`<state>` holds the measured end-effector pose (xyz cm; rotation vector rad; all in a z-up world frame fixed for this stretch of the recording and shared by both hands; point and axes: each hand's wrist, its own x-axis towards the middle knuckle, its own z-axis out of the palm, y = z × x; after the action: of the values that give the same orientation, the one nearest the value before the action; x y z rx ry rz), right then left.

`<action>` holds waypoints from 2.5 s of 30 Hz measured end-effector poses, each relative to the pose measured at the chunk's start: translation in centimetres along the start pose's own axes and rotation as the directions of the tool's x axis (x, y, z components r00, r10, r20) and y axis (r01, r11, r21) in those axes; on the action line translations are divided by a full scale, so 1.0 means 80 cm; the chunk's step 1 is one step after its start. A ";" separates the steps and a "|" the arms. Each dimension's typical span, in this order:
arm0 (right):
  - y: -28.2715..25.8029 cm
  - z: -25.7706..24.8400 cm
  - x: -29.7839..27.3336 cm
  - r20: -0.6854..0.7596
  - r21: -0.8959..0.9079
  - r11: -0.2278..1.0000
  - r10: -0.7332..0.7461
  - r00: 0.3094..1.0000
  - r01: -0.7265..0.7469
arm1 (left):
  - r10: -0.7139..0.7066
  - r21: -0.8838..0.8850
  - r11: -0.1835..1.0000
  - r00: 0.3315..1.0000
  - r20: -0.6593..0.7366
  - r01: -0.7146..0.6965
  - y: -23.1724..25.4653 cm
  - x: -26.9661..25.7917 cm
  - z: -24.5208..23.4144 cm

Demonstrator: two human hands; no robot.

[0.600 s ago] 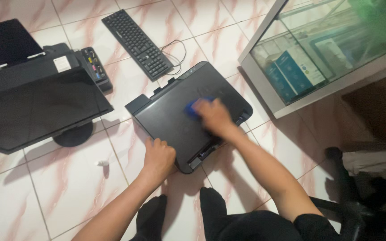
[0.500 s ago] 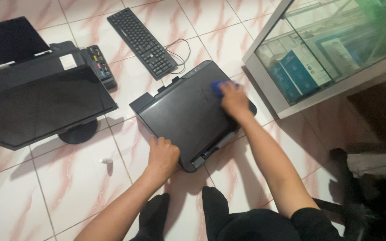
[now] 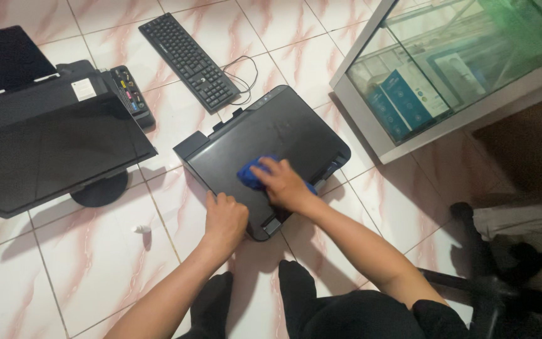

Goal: The person wipes the exterior of a printer with a cloth and wipes the ink tank area.

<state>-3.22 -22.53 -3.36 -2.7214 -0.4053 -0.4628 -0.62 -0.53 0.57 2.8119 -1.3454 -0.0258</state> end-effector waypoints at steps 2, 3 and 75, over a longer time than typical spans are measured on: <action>0.044 -0.005 0.003 -0.009 -0.037 0.989 0.143 0.990 -0.144 | -0.005 -0.006 1.000 1.000 -0.002 0.005 -0.001 0.001 0.000; 0.073 -0.008 0.007 0.011 -0.135 0.962 0.241 0.971 -0.237 | -0.008 -0.014 1.000 1.000 0.001 0.008 -0.002 -0.002 0.001; 0.155 -0.009 0.100 -0.183 -0.307 0.828 0.432 0.883 -0.468 | 0.037 -0.069 0.997 0.995 -0.091 -0.044 -0.016 -0.009 0.006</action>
<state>7.96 -32.22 -3.41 -2.9687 0.3890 -0.5808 -0.11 0.84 0.02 2.6923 -1.3535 0.0523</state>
